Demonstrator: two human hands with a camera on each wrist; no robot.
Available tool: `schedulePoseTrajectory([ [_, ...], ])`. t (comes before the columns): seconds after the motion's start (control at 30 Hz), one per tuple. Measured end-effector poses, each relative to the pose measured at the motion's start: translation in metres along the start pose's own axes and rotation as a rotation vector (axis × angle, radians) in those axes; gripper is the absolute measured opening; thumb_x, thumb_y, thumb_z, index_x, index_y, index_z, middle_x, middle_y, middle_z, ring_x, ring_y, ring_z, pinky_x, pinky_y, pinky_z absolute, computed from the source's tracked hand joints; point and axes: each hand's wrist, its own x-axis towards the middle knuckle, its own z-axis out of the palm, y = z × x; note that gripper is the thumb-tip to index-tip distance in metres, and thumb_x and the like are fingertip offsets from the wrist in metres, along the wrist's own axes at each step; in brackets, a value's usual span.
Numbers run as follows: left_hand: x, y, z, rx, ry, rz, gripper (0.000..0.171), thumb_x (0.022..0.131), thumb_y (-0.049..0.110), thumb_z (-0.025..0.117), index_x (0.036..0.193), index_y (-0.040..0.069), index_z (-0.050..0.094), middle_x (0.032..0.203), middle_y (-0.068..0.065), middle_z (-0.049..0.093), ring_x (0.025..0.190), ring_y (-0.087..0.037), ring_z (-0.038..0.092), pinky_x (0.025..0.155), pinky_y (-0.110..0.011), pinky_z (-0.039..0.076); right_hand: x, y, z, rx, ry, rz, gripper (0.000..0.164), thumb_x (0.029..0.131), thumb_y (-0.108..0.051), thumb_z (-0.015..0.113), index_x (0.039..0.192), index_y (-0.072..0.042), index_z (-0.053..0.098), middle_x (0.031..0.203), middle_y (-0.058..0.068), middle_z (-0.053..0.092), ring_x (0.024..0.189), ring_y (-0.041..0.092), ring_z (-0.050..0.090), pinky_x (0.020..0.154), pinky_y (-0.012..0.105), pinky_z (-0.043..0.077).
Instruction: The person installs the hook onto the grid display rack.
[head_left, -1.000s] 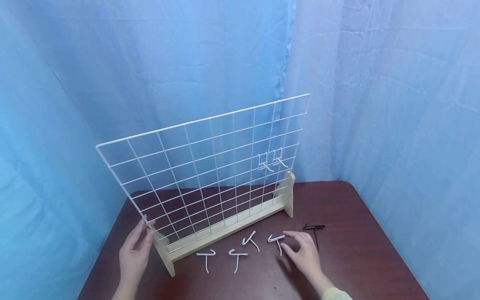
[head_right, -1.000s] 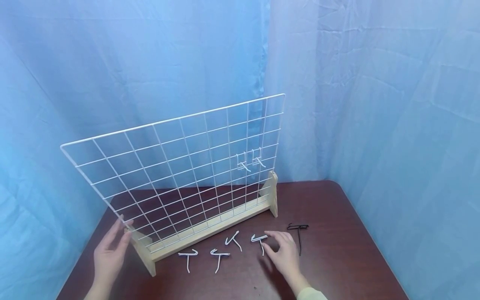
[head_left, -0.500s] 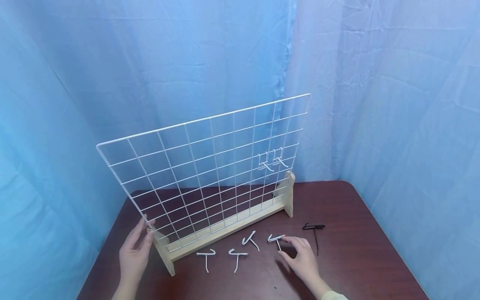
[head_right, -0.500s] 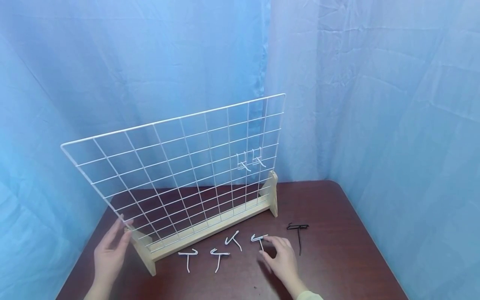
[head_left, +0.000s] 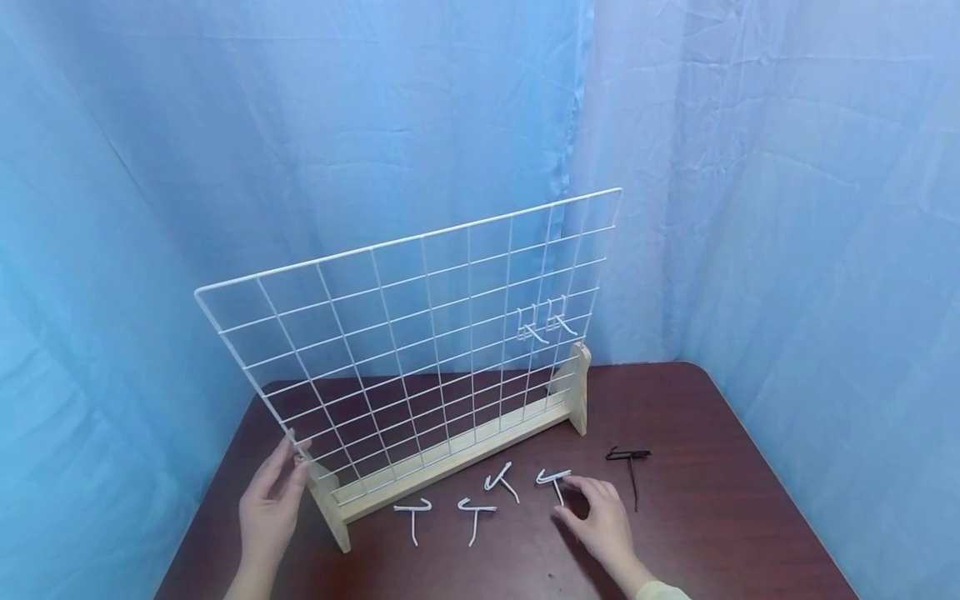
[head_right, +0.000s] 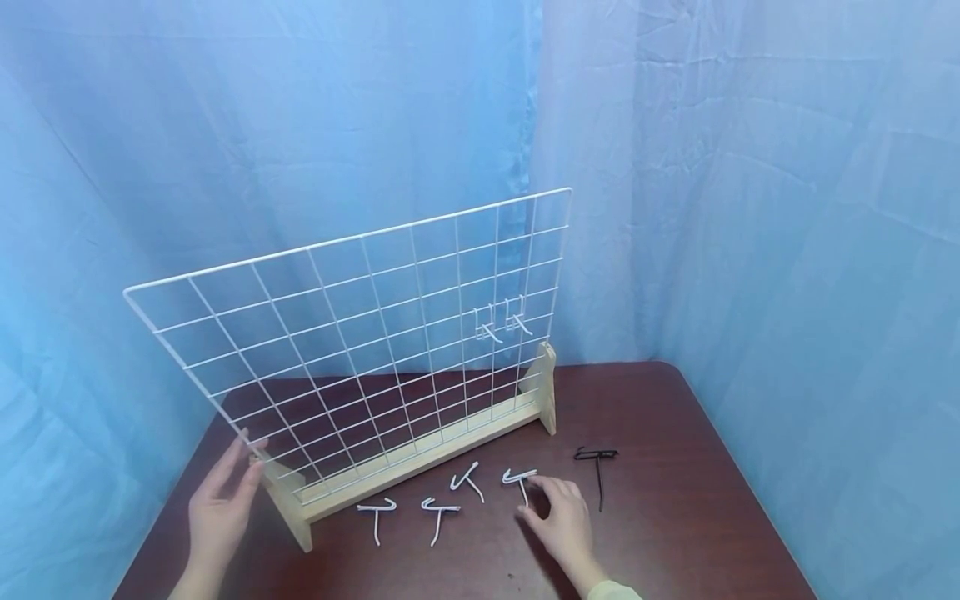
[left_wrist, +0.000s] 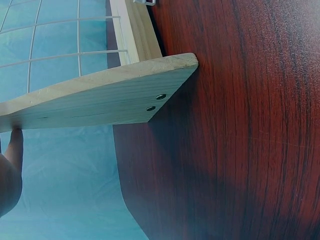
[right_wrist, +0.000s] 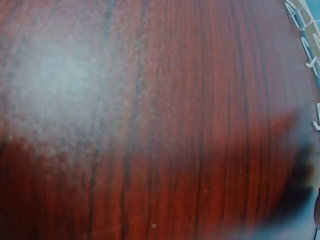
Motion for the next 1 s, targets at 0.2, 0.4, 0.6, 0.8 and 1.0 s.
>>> schedulePoseTrajectory([
  [0.2, -0.002, 0.000, -0.001, -0.009, -0.011, 0.009, 0.050, 0.088, -0.019, 0.061, 0.136, -0.005, 0.055, 0.121, 0.008, 0.067, 0.118, -0.002, 0.057, 0.094, -0.016, 0.050, -0.002, 0.004, 0.006, -0.017, 0.002, -0.001, 0.051, 0.062, -0.022, 0.095, 0.107, -0.012, 0.073, 0.100, 0.001, 0.072, 0.097, 0.029, 0.061, 0.085, 0.042, 0.052],
  [0.4, -0.002, -0.001, -0.001, -0.012, -0.017, 0.012, 0.050, 0.089, -0.018, 0.060, 0.136, -0.004, 0.055, 0.122, -0.001, 0.068, 0.118, 0.000, 0.056, 0.094, -0.016, 0.050, -0.005, 0.004, 0.010, -0.052, 0.006, -0.001, 0.051, 0.062, -0.023, 0.095, 0.107, -0.014, 0.073, 0.103, 0.003, 0.072, 0.098, 0.030, 0.060, 0.082, 0.047, 0.052],
  [0.6, -0.002, -0.003, -0.001, 0.046, -0.012, -0.013, 0.050, 0.090, -0.014, 0.062, 0.137, 0.000, 0.056, 0.123, 0.004, 0.067, 0.117, 0.003, 0.055, 0.094, -0.015, 0.050, -0.009, 0.002, 0.012, -0.082, 0.015, -0.004, 0.050, 0.060, -0.026, 0.095, 0.105, -0.014, 0.076, 0.103, 0.003, 0.070, 0.100, 0.030, 0.058, 0.077, 0.047, 0.051],
  [0.8, -0.002, -0.003, -0.001, 0.058, -0.007, -0.010, 0.051, 0.089, -0.015, 0.062, 0.137, -0.001, 0.056, 0.122, -0.010, 0.068, 0.116, 0.003, 0.055, 0.093, -0.015, 0.051, -0.008, 0.001, 0.014, -0.087, 0.025, -0.003, 0.049, 0.059, -0.027, 0.096, 0.103, -0.015, 0.077, 0.100, 0.001, 0.068, 0.098, 0.029, 0.057, 0.075, 0.044, 0.050],
  [1.0, -0.002, -0.002, -0.001, 0.053, -0.011, 0.000, 0.049, 0.089, -0.015, 0.062, 0.137, -0.002, 0.055, 0.122, -0.005, 0.068, 0.117, 0.003, 0.055, 0.093, -0.015, 0.051, -0.007, 0.001, 0.014, -0.092, 0.033, -0.005, 0.042, 0.061, -0.025, 0.095, 0.099, -0.016, 0.079, 0.096, -0.001, 0.066, 0.096, 0.029, 0.057, 0.073, 0.044, 0.050],
])
